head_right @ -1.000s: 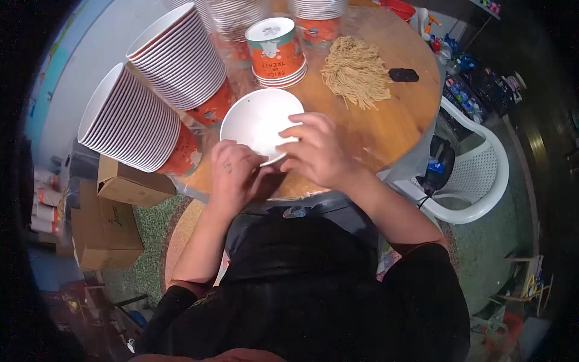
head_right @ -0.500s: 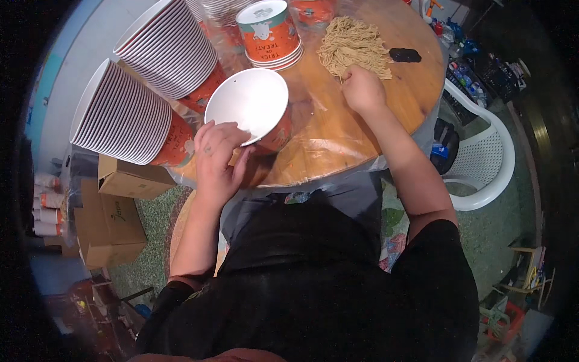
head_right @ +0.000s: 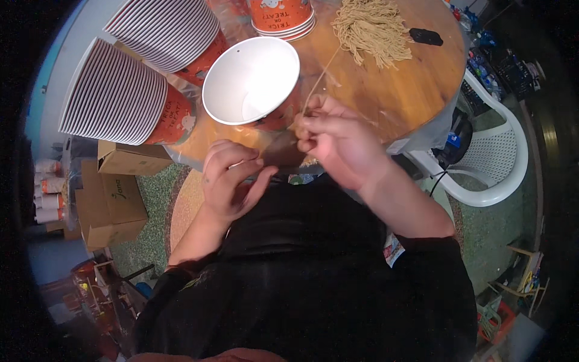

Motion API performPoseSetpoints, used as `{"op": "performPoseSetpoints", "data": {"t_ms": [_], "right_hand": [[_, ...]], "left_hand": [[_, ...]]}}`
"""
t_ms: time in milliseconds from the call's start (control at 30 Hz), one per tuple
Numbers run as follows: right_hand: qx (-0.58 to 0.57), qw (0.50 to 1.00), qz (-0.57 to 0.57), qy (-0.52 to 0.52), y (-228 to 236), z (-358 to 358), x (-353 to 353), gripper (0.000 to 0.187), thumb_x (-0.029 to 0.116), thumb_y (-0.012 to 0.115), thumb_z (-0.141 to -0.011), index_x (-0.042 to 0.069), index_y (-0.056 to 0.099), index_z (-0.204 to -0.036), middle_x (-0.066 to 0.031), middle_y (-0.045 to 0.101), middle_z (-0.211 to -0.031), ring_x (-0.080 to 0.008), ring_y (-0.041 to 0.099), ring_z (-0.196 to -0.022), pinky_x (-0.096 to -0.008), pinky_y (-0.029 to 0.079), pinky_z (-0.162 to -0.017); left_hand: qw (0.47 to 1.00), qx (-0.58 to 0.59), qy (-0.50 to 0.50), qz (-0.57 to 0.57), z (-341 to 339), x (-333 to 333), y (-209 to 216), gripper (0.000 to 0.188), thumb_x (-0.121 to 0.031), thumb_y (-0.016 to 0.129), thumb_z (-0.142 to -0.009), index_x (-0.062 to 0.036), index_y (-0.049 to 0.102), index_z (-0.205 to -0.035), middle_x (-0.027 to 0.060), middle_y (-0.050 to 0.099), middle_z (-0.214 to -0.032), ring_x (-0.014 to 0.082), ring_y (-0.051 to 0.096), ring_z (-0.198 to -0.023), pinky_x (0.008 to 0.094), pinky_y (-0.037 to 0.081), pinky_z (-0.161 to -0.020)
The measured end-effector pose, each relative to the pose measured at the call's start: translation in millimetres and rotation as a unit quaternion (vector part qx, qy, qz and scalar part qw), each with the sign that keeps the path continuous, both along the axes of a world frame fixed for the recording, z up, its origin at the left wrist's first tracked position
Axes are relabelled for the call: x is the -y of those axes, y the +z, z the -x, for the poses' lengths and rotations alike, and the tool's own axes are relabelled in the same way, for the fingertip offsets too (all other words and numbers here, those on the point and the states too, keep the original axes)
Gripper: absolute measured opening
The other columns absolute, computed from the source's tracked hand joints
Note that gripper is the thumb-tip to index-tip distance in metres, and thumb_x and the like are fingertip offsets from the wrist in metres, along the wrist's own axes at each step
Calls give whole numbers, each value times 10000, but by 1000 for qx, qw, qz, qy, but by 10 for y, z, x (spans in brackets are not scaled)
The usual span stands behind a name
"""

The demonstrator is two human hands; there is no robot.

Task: Organizing and securing stacks of paper cups using rubber bands.

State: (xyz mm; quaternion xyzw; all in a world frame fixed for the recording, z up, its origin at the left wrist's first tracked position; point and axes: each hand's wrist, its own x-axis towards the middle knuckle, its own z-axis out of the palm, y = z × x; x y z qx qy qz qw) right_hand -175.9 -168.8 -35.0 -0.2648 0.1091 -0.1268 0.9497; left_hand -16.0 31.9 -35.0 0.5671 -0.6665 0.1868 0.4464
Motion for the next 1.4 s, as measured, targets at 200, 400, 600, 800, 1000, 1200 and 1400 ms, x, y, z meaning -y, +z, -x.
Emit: {"op": "performPoseSetpoints", "data": {"t_ms": [200,400,600,800,1000,1200,1400], "right_hand": [[6,999,-29,-43,88,6,-465,194,24,704,-1044,132,598,-1166,-20,675,-1080,-145,632,-1004,-329,483,-908],[3,996,-68,-59,45,-44,-702,183,13,681,-1070,154,593,-1147,-8,693,-1102,-134,643,-1004,-329,498,-929],[-17,997,-69,-40,-64,-39,-740,163,7,683,-1079,133,595,-1134,2,693,-1089,-118,633,-937,-312,510,-894],[34,653,622,-431,-84,25,-702,387,74,933,-865,58,635,-1111,-121,713,-1130,-260,672,-1100,-389,543,-998],[99,636,709,-289,-42,-130,-551,438,75,954,-826,68,752,-1215,-105,812,-1185,-358,769,-1166,-512,574,-1045],[45,643,706,-294,-99,-115,-632,199,36,898,-883,38,765,-1030,-111,782,-943,-294,761,-805,-403,608,-730],[16,696,663,-275,-96,-106,-646,138,-20,836,-902,28,723,-966,-105,744,-869,-266,741,-738,-379,578,-672]], "left_hand": [[999,-28,-14,4,95,181,95,410,-132,981,-786,-57,791,-1141,89,751,-1107,290,739,-948,405,574,-820],[1000,-18,-6,13,77,158,127,355,-82,955,-776,-29,818,-1099,95,762,-1055,293,744,-883,400,587,-761],[999,-46,-14,10,-13,80,76,282,6,914,-808,-12,813,-1070,108,762,-998,276,745,-848,390,595,-744],[982,-187,-10,-20,40,-61,86,171,-16,891,-915,-10,765,-1030,128,761,-964,266,741,-840,363,589,-743],[950,-307,-43,-35,144,-72,54,121,-34,857,-979,0,743,-995,131,756,-958,247,734,-841,335,577,-741],[958,-278,-15,-71,111,-72,66,127,-33,828,-1003,9,718,-956,135,741,-949,250,717,-809,331,563,-717],[980,-169,22,-99,13,-9,111,155,-56,832,-984,4,699,-933,160,730,-963,324,714,-840,381,571,-760]]}}
